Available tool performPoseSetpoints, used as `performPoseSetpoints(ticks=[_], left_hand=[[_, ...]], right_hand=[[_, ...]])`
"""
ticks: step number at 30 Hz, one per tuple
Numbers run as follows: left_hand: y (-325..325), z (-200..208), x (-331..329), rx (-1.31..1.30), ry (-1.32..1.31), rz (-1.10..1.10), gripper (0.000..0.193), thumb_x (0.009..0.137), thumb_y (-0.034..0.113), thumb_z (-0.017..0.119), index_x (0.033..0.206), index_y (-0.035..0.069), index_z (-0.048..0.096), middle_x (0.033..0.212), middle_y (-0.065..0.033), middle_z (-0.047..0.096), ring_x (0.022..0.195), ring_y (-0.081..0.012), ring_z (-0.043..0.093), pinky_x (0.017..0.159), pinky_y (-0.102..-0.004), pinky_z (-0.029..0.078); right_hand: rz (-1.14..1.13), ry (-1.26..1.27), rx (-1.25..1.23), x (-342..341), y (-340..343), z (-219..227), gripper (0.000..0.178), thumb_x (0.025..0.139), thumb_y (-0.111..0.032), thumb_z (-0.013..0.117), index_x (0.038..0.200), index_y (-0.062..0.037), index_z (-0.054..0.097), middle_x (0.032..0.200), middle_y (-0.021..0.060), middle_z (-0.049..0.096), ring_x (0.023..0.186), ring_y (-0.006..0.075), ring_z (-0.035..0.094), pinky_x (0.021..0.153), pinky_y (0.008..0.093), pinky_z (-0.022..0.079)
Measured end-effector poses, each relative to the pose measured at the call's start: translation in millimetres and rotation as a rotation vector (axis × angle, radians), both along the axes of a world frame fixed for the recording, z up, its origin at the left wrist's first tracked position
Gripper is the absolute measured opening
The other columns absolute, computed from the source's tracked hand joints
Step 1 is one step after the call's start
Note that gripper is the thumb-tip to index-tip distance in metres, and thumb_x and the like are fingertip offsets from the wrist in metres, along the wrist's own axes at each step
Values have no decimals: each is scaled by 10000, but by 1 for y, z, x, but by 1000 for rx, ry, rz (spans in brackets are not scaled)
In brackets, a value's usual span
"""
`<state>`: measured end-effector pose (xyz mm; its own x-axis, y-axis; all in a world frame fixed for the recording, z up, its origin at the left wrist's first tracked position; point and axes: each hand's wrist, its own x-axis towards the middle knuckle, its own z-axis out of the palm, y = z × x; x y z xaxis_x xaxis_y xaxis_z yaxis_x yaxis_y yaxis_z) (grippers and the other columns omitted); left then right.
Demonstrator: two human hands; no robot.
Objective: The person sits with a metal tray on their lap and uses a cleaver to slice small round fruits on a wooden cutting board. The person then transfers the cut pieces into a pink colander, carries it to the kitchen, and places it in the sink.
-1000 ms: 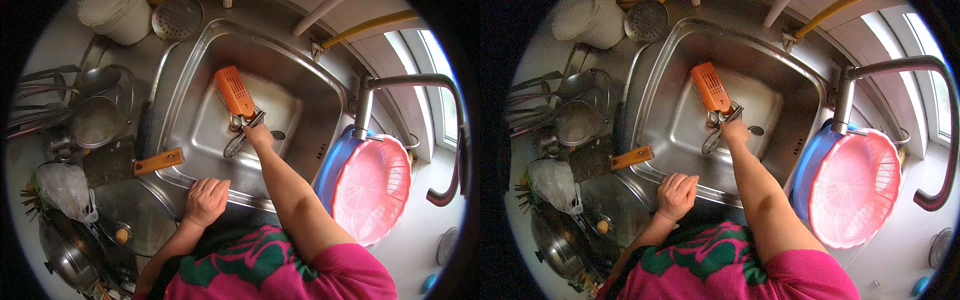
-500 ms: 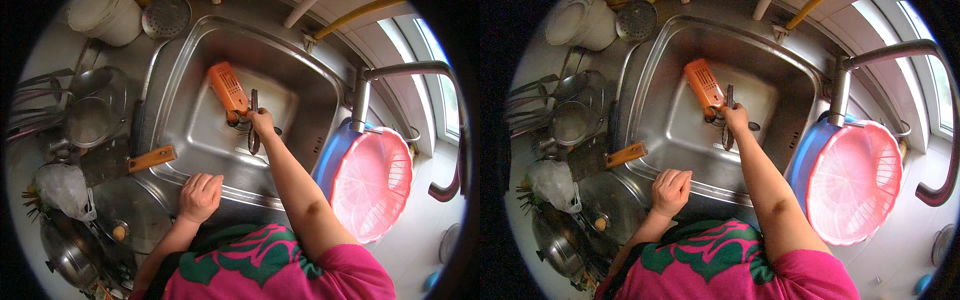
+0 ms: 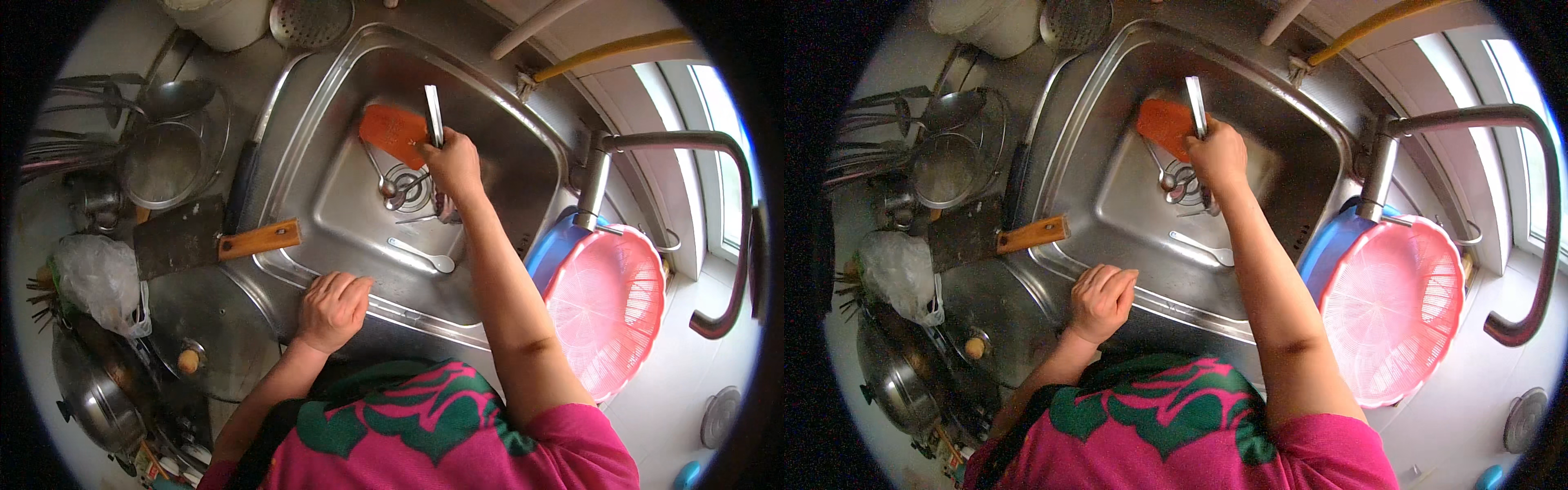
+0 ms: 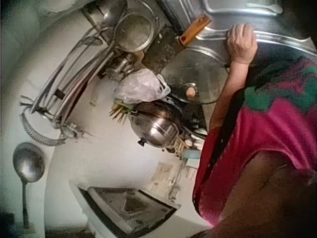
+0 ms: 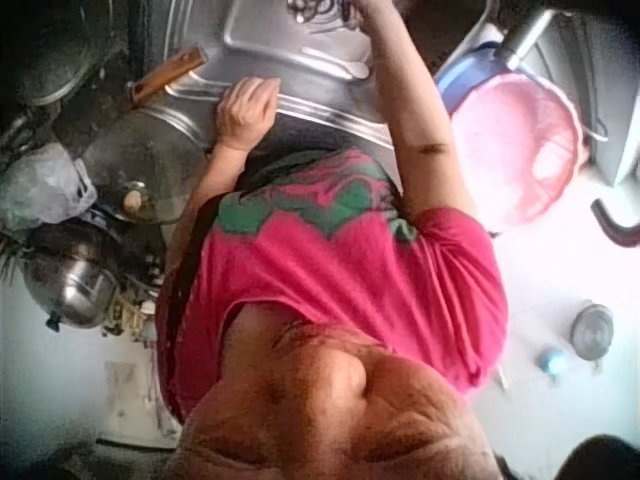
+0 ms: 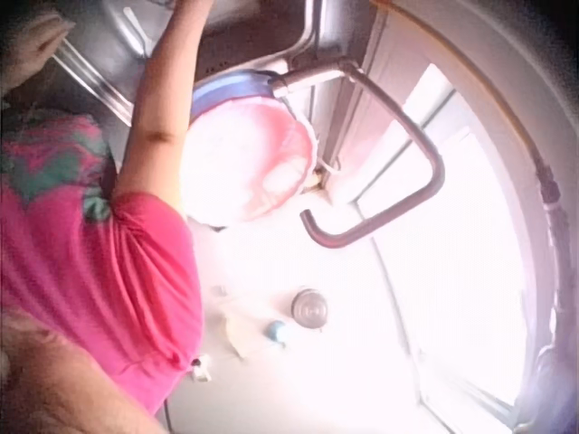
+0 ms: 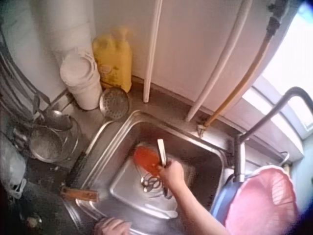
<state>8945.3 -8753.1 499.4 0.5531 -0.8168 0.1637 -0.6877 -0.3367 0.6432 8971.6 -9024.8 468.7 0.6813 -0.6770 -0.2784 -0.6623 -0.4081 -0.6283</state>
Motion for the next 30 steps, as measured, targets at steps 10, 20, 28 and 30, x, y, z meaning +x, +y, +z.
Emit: performPoseSetpoints(ticks=[10,20,28,30], left_hand=[[-24,39,16,-8,-74,152,1013,643,181,786,1425,22,161,1416,-219,290,1301,-410,285,1074,-474,248],[-28,17,-3,-114,199,132,876,556,87,772,1317,67,336,1210,-170,485,1132,-365,471,958,-442,400],[-25,12,-2,-219,86,-35,852,528,68,772,1281,92,372,1190,-133,476,1116,-340,478,976,-446,396],[-23,12,-4,-254,100,-30,814,541,83,766,1262,94,388,1182,-129,480,1097,-336,493,984,-450,395]], right_hand=[[680,-179,-46,-68,48,123,183,647,-70,678,807,-14,607,753,158,558,729,361,575,628,408,466],[642,-21,-42,-98,49,167,263,717,-183,702,926,-39,635,738,139,596,661,329,593,593,409,472],[1027,484,-520,-97,64,186,158,761,-128,567,907,-71,585,782,92,608,703,249,635,592,361,497],[1070,404,-554,-93,79,189,205,762,-125,569,958,-67,577,804,90,609,720,242,634,588,353,497]])
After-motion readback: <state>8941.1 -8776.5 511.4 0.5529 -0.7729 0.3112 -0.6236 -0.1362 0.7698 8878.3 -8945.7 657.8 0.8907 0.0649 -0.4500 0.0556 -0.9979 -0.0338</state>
